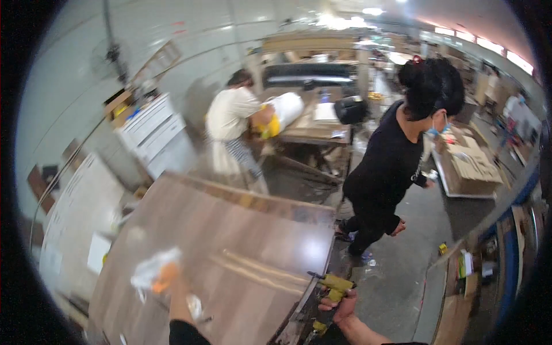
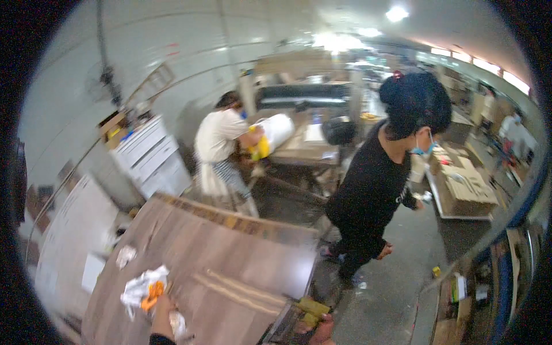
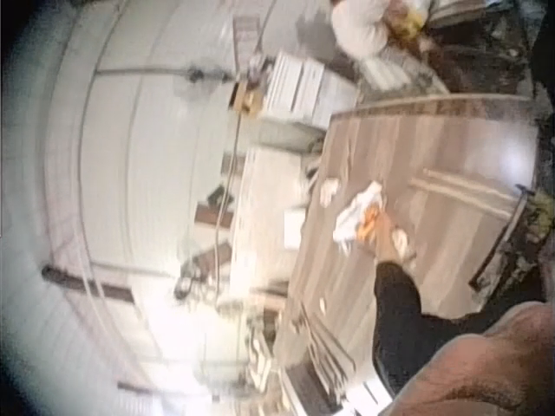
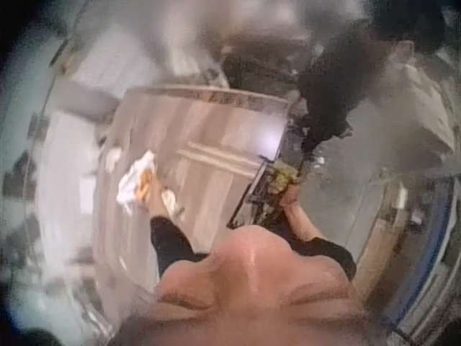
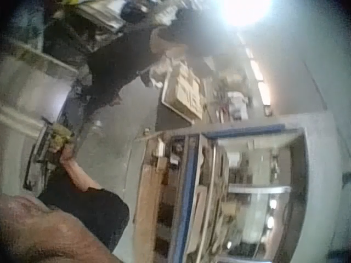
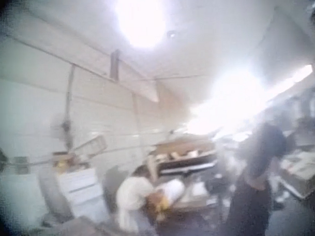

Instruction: Assembling wooden furniture panels by attaching strips using a pneumatic nail gun.

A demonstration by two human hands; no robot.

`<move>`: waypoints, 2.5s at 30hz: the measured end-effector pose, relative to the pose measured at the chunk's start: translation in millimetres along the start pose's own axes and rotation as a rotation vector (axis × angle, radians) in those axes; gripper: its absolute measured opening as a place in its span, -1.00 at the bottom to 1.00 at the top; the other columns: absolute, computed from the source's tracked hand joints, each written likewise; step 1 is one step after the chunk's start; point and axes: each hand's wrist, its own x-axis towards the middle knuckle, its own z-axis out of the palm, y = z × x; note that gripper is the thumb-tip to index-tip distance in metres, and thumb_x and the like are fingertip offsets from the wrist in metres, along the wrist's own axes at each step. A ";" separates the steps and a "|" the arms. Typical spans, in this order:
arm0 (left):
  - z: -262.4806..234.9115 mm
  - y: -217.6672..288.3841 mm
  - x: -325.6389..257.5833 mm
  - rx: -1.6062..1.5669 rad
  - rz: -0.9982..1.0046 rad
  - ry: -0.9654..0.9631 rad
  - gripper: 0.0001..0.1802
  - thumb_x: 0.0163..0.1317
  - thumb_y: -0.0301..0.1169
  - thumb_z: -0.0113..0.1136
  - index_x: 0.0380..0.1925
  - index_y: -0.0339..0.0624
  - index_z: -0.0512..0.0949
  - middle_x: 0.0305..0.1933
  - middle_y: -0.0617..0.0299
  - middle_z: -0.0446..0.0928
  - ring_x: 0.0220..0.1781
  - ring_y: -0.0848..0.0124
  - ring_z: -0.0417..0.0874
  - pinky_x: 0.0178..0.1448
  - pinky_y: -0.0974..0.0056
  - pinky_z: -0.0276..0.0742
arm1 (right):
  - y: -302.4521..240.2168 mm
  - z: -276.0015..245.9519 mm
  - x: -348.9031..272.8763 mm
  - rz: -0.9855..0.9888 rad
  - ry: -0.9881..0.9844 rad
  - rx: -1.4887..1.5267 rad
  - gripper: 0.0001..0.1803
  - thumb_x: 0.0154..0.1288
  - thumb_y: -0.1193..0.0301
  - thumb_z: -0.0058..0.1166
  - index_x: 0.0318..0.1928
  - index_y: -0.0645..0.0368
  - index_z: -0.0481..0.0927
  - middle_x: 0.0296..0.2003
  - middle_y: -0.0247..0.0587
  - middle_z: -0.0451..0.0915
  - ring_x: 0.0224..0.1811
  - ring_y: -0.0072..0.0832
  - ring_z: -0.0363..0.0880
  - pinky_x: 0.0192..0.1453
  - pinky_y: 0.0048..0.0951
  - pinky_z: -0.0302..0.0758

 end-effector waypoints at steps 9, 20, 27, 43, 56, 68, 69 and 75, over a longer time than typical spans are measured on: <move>-30.6 34.6 10.6 -0.002 0.302 0.085 -0.22 0.10 -0.45 0.30 0.42 -0.08 0.41 -0.29 -0.11 0.65 -0.24 0.03 0.69 -0.09 0.01 0.61 | 26.1 2.4 47.6 0.133 -0.090 0.096 -0.15 0.18 0.12 0.08 0.51 -0.03 0.26 0.11 0.01 0.48 -0.44 -0.50 0.37 -0.25 -0.40 0.42; -5.8 13.4 8.6 -0.174 -0.075 0.196 -0.77 0.24 -0.33 0.31 -0.30 -0.32 0.62 -0.33 -0.05 0.69 -0.26 -0.01 0.72 -0.16 0.00 0.59 | 24.1 -3.5 57.7 0.163 -0.135 0.089 -0.14 0.20 0.17 0.10 0.54 -0.06 0.22 0.14 -0.02 0.49 -0.43 -0.51 0.36 -0.24 -0.41 0.42; -31.6 45.8 -3.4 -0.242 -0.082 0.217 -0.77 0.26 -0.32 0.29 -0.29 -0.30 0.62 -0.32 -0.04 0.69 -0.27 0.00 0.72 -0.17 0.00 0.59 | 17.2 -1.6 43.0 0.094 -0.154 0.051 -0.14 0.24 0.17 0.05 0.57 -0.05 0.18 0.16 -0.02 0.50 -0.41 -0.53 0.37 -0.21 -0.42 0.42; -96.4 134.4 -35.9 -0.464 -0.042 0.250 -0.78 0.31 -0.30 0.25 -0.24 -0.25 0.63 -0.31 0.00 0.70 -0.27 0.02 0.72 -0.18 0.01 0.59 | 15.1 12.0 34.2 0.031 -0.082 -0.122 -0.12 0.22 0.16 0.07 0.57 -0.04 0.17 0.17 -0.09 0.54 -0.45 -0.54 0.35 -0.30 -0.46 0.42; -120.5 138.1 -63.9 -0.848 -0.112 0.281 -0.77 0.35 -0.27 0.21 -0.21 -0.22 0.63 -0.30 0.03 0.70 -0.28 0.04 0.72 -0.19 0.01 0.59 | 22.5 11.4 24.4 0.043 -0.079 -0.081 -0.11 0.21 0.16 0.09 0.57 -0.07 0.18 0.14 -0.10 0.53 -0.45 -0.55 0.37 -0.29 -0.44 0.44; -143.9 138.9 -71.9 -1.280 -0.220 0.301 -0.77 0.39 -0.25 0.17 -0.17 -0.18 0.64 -0.29 0.06 0.70 -0.28 0.05 0.72 -0.20 0.02 0.59 | 18.5 19.5 34.8 0.051 -0.119 -0.120 -0.10 0.19 0.17 0.12 0.57 -0.13 0.18 0.09 -0.12 0.50 -0.41 -0.54 0.40 -0.28 -0.47 0.46; -147.0 141.1 -69.3 -1.309 -0.220 0.302 -0.77 0.39 -0.25 0.17 -0.17 -0.18 0.64 -0.29 0.06 0.70 -0.28 0.05 0.72 -0.20 0.02 0.59 | 18.3 18.9 36.1 0.049 -0.124 -0.118 -0.10 0.19 0.17 0.12 0.57 -0.13 0.18 0.09 -0.12 0.50 -0.41 -0.54 0.40 -0.28 -0.47 0.46; -132.4 101.3 -76.2 -1.517 -0.261 0.330 -0.76 0.41 -0.24 0.15 -0.15 -0.16 0.64 -0.28 0.07 0.71 -0.28 0.06 0.72 -0.21 0.02 0.59 | 30.4 24.0 38.0 0.126 -0.115 -0.040 -0.19 0.27 0.19 0.02 0.55 -0.02 0.21 0.08 -0.05 0.57 -0.47 -0.45 0.42 -0.32 -0.36 0.47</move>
